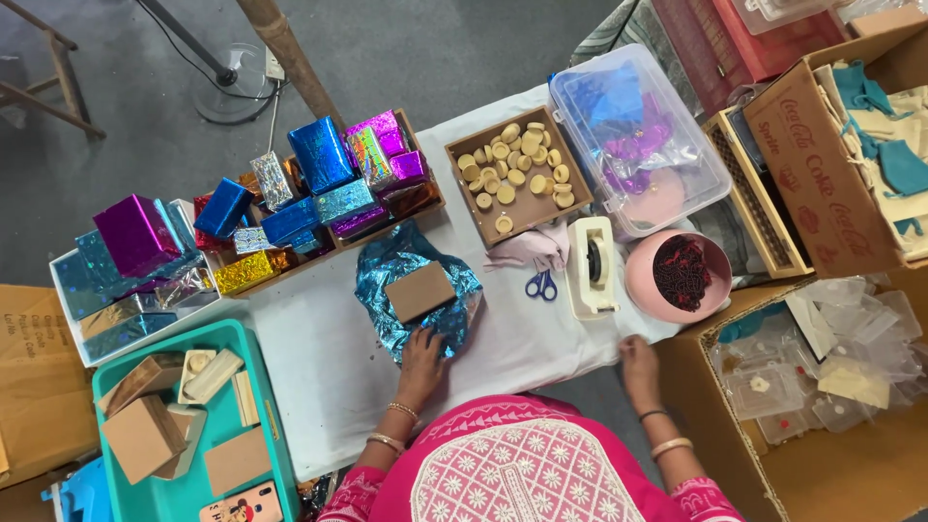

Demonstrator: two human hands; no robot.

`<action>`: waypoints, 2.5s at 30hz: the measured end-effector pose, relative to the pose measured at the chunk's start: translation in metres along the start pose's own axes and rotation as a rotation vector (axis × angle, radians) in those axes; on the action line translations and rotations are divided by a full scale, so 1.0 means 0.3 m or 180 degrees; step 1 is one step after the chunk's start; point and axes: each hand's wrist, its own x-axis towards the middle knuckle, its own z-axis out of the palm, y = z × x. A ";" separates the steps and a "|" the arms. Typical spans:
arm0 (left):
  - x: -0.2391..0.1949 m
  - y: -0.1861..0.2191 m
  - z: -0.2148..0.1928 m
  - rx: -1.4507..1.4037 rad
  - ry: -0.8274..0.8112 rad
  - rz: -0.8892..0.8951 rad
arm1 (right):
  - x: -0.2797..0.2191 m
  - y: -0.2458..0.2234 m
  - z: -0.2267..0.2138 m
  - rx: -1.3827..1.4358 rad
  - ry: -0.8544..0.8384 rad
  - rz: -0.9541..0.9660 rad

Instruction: The person wraps a small cardboard box with shiny blue wrapping paper, folds the edges, and secures the package with tape. They then select a red ribbon from a container and tie it around the wrapped box to complete the gift.

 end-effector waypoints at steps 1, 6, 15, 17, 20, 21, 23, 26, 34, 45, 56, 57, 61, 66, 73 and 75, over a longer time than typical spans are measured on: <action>-0.005 0.004 -0.011 -0.0003 0.0002 -0.0006 | 0.012 -0.025 -0.039 -0.0003 -0.0005 -0.0004; -0.025 0.009 -0.041 0.0128 -0.0276 -0.0114 | 0.039 -0.177 -0.169 -0.1540 0.0939 -0.1172; -0.094 -0.049 0.012 0.0315 -0.0471 0.0055 | 0.009 -0.303 -0.110 -0.0140 0.0759 -0.0419; -0.108 -0.043 0.011 0.0351 -0.0428 0.0072 | 0.019 -0.305 -0.060 -0.0106 0.0520 -0.0584; -0.113 -0.038 0.006 0.0415 -0.0287 0.0176 | 0.044 -0.419 -0.008 0.0243 0.0029 -0.1199; -0.114 -0.036 0.005 0.0442 -0.0182 0.0254 | 0.054 -0.475 0.005 0.0564 -0.0232 -0.1653; -0.122 -0.054 0.017 0.0475 -0.0103 0.0287 | 0.077 -0.570 0.040 0.0510 -0.0500 -0.1863; -0.129 -0.088 0.032 0.0559 -0.0002 0.0372 | 0.105 -0.682 0.104 0.0459 -0.0931 -0.2374; -0.139 -0.028 -0.052 0.0846 0.0102 0.0696 | 0.157 -0.866 0.297 0.0510 -0.1226 -0.2876; -0.169 -0.091 -0.081 0.1024 -0.0013 0.0843 | 0.235 -0.807 0.482 0.0322 -0.1882 -0.2450; -0.125 -0.129 -0.144 0.0075 0.0061 0.0264 | 0.210 -0.786 0.395 0.0241 -0.1812 -0.1988; -0.113 -0.132 -0.139 -0.0185 0.0182 0.0103 | 0.205 -0.827 0.387 0.0477 -0.1735 -0.1768; -0.020 -0.164 -0.078 -0.0911 0.0615 -0.0522 | 0.225 -0.972 0.444 0.0604 -0.1933 -0.1442; 0.084 -0.255 -0.011 -0.0762 0.1055 -0.0465 | 0.272 -1.031 0.559 0.0308 -0.2028 -0.1999; 0.095 -0.250 -0.024 -0.0516 0.0615 -0.0698 | 0.306 -0.988 0.621 -0.0288 -0.2051 -0.1990; 0.093 -0.245 -0.019 -0.0480 0.0501 -0.0854 | 0.308 -1.003 0.612 -0.0338 -0.2191 -0.1840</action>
